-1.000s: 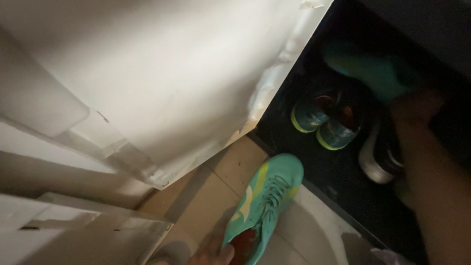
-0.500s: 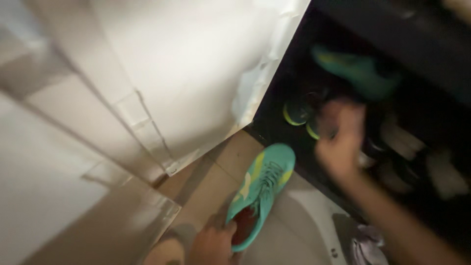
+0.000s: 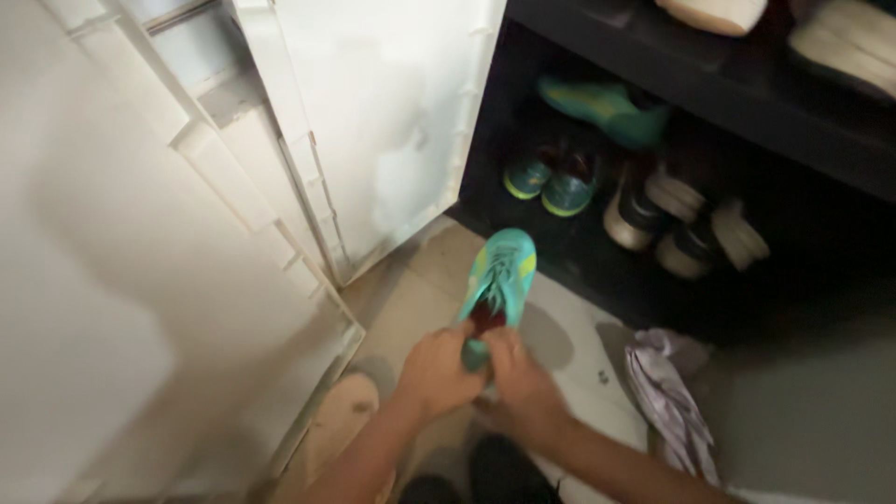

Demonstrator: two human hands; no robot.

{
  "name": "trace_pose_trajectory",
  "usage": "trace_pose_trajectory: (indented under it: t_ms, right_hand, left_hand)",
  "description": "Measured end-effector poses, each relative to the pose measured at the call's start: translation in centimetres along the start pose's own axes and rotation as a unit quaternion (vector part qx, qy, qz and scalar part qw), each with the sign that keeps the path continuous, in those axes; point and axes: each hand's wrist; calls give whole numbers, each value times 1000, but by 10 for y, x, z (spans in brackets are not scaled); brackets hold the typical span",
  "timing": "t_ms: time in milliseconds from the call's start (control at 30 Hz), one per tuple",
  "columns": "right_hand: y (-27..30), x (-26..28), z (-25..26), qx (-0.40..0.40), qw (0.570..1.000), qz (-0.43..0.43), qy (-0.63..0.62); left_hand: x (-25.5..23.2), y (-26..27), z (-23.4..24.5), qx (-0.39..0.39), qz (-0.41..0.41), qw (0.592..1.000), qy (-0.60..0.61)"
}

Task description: The person organizes a collection of shoes by picking them up from the floor and placing them onto a black shoe rack. They handle various types of footwear, including sneakers, formal shoes, and sandals, using a cloth to wipe some of them before arranging them on the shelves.

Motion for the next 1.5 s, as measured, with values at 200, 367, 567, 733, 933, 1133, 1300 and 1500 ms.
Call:
trace_pose_trajectory:
  t_ms: [200,367,567,733,933,1133,1300,1500]
  right_hand:
    - [7,2,64,-5,993,-20,117]
    - [8,9,120,154,966,-147,146]
    - [19,-9,185,56,993,-60,86]
    - [-28,-63,190,-139,975,-42,171]
    - [-130,-170,187,-196,941,-11,275]
    - [-214,-254,194,-99,936,-82,327]
    - [-250,-251,180,22,873,-285,394]
    - [-269,-279,163,66,833,-283,471]
  left_hand:
    - [-46,28,23,51,10,990,133]
    - [-34,35,17,108,-30,993,41]
    - [12,32,11,91,1,996,19]
    - [50,22,-2,56,-4,998,-3]
    - [93,23,-22,48,-20,999,13]
    - [146,17,-24,-29,-41,998,41]
    - [160,16,-25,-12,78,996,43]
    - [154,5,-23,-65,71,995,35]
Point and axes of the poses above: each hand's wrist, its own y-axis away from the middle knuckle, its own z-axis out of the back of the hand, x = y × z, and after that the axes turned 5 degrees about -x, right-handed
